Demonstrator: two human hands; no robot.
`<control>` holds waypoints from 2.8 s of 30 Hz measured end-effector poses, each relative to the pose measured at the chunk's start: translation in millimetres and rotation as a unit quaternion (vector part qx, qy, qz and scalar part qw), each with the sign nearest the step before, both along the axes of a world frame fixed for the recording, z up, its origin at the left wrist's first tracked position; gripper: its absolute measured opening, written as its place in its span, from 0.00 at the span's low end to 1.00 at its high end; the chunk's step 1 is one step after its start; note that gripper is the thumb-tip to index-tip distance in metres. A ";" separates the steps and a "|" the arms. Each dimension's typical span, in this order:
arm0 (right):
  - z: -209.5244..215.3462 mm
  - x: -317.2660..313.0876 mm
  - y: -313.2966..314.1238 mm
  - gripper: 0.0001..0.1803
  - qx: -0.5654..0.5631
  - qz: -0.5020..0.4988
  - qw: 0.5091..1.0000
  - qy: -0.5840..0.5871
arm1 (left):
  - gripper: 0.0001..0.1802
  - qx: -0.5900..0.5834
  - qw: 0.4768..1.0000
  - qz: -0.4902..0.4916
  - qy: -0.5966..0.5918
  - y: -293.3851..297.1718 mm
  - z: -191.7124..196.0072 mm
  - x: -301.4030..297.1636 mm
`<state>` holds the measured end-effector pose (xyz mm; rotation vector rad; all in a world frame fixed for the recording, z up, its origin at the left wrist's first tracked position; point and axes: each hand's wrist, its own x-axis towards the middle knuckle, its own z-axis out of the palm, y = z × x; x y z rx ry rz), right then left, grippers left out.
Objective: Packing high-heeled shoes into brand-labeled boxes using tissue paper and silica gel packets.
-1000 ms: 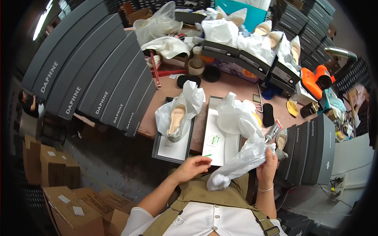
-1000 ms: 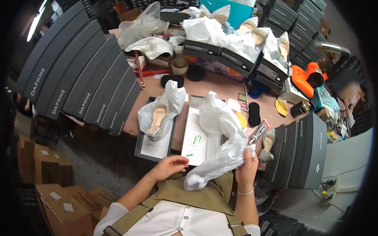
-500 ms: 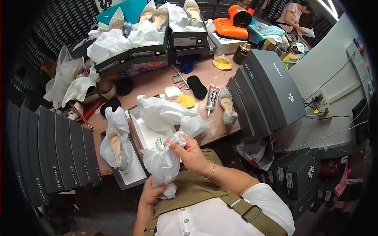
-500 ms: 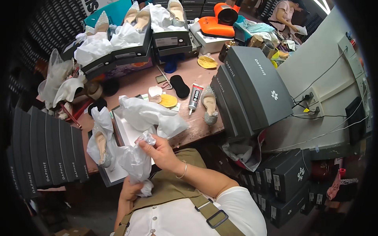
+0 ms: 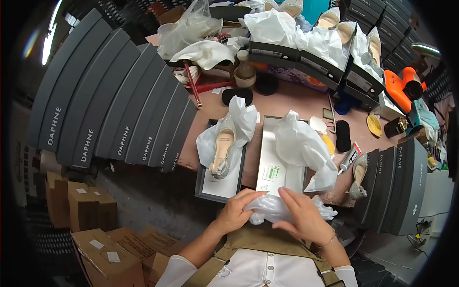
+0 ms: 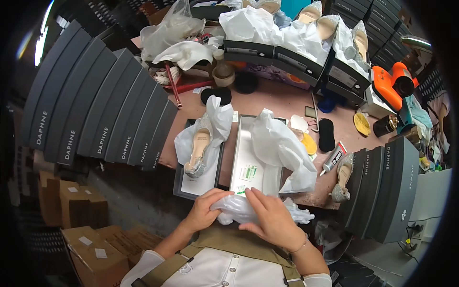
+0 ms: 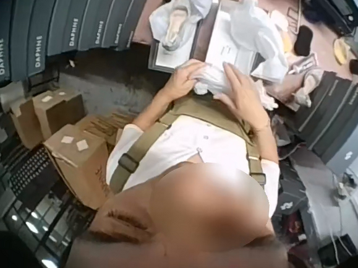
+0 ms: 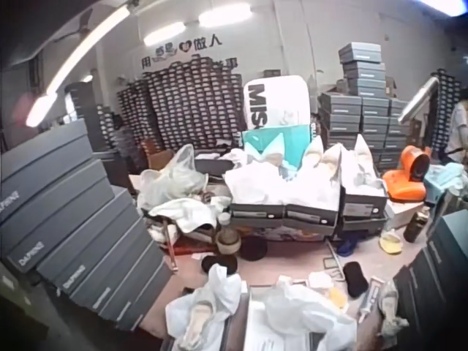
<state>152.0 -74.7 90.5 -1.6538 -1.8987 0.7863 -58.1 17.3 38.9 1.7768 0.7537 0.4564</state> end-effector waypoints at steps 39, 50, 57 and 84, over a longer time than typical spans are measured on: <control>-71.3 12.3 -25.0 0.15 -0.022 -0.180 0.952 0.248 | 0.14 -0.258 0.952 0.130 -0.101 -17.8 -61.2 45.7; 2.6 26.4 0.5 0.29 0.025 -0.262 0.822 0.505 | 0.16 -0.341 0.845 0.167 -0.377 -20.1 -50.5 13.3; -40.1 -13.1 7.5 0.08 -0.008 -0.219 0.972 0.088 | 0.15 -0.108 0.964 0.145 -0.198 -18.0 -21.0 4.7; -108.3 39.0 123.9 0.05 0.148 -0.114 0.923 -0.337 | 0.29 -0.453 0.701 0.257 -0.486 31.1 -25.6 -66.1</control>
